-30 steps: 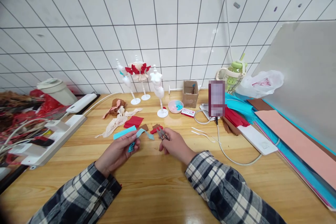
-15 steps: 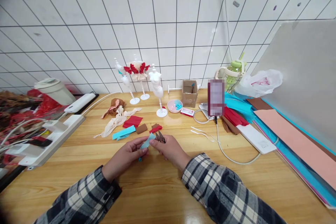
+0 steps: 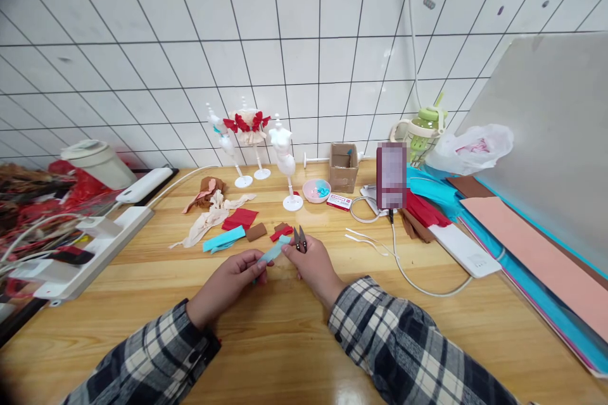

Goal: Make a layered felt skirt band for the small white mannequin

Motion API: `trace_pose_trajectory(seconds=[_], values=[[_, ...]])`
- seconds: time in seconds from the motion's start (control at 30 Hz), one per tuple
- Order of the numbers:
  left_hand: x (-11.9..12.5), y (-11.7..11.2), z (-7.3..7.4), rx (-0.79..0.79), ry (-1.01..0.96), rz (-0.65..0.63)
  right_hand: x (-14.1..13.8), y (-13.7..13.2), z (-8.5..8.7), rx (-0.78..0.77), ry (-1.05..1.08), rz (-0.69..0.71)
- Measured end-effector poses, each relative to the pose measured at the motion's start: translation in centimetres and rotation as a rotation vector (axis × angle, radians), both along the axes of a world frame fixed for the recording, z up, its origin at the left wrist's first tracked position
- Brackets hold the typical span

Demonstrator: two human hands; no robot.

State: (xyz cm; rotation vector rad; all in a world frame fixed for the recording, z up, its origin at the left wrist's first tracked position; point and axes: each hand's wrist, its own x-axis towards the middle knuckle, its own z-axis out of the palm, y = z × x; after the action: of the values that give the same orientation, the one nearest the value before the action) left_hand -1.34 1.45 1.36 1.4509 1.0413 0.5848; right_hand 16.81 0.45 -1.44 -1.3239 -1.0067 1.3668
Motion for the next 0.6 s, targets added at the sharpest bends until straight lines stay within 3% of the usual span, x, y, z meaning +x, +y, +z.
trace_pose_trajectory(seconds=[0.33,0.47,0.6], values=[[-0.9,0.8,-0.7,-0.096,-0.225,0.205,0.4,0.2,0.5,-0.062,0.201,0.185],[-1.4,1.1,-0.8,-0.119,-0.295,0.260,0.5,-0.1,0.9,-0.082,0.040,0.301],[-1.3,1.0,-0.7,-0.133,-0.284,0.223,0.6,-0.3,1.0,-0.024,-0.103,0.452]])
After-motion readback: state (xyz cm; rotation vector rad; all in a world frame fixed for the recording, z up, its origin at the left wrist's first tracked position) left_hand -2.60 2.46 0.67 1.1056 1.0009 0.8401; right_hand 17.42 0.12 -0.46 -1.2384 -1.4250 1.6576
